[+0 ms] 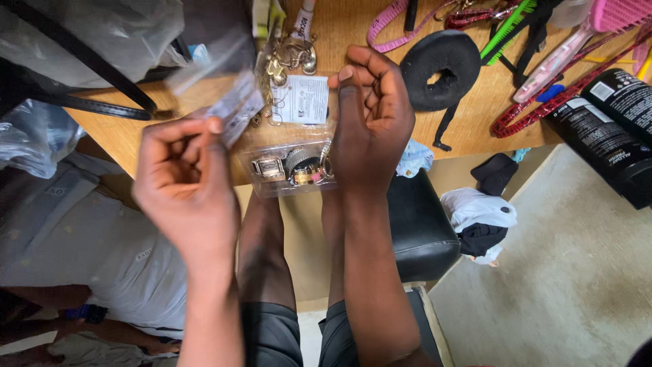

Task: The person sits at a cluttered wooden table and organizes various small items. They handle jewelry, a Redmi 14C box, a hairbrush, and a measuring tape, picking them up, inspecting them, and placing them back on the table or into a plastic container.

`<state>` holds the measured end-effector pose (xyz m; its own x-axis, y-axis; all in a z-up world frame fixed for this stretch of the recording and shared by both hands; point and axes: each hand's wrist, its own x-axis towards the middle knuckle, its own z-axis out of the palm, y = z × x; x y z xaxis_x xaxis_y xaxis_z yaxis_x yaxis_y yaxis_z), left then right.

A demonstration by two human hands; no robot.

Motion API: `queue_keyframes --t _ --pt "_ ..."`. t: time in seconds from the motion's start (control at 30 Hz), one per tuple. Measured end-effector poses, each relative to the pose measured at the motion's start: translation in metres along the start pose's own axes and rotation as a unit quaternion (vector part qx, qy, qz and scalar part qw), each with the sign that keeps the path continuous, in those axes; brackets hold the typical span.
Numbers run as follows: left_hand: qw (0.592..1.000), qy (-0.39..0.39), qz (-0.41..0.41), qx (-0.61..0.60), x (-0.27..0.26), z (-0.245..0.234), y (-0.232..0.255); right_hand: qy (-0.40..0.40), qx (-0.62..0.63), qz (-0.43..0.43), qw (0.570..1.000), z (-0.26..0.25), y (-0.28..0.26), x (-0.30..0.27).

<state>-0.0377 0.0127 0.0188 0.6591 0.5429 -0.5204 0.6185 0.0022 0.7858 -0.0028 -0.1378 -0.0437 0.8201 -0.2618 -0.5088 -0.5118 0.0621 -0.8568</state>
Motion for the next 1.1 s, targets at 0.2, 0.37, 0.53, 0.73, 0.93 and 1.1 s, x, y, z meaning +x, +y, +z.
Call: queue_keyframes --t 0.2,0.37,0.53,0.73,0.93,1.1 --pt "0.996 0.081 0.035 -0.011 0.005 -0.022 0.007 -0.015 -0.046 -0.033 0.998 -0.006 -0.004 0.004" --pt "0.996 0.086 -0.002 -0.004 0.002 -0.052 -0.014 -0.049 -0.092 -0.04 0.994 -0.002 -0.012 0.002" --pt "0.987 0.079 0.013 0.14 0.001 -0.058 -0.042 -0.05 -0.181 -0.102 0.977 0.011 -0.02 0.007" --pt "0.878 0.059 0.151 0.451 -0.02 -0.056 -0.041 -0.043 -0.357 -0.132 0.924 0.021 -0.023 0.005" --pt "0.892 0.044 0.151 0.423 -0.016 -0.042 -0.024 -0.034 -0.338 -0.138 0.93 0.018 -0.024 0.008" --pt "0.91 -0.026 0.229 0.344 -0.003 -0.014 -0.009 -0.039 -0.208 -0.114 0.971 0.001 -0.031 0.011"
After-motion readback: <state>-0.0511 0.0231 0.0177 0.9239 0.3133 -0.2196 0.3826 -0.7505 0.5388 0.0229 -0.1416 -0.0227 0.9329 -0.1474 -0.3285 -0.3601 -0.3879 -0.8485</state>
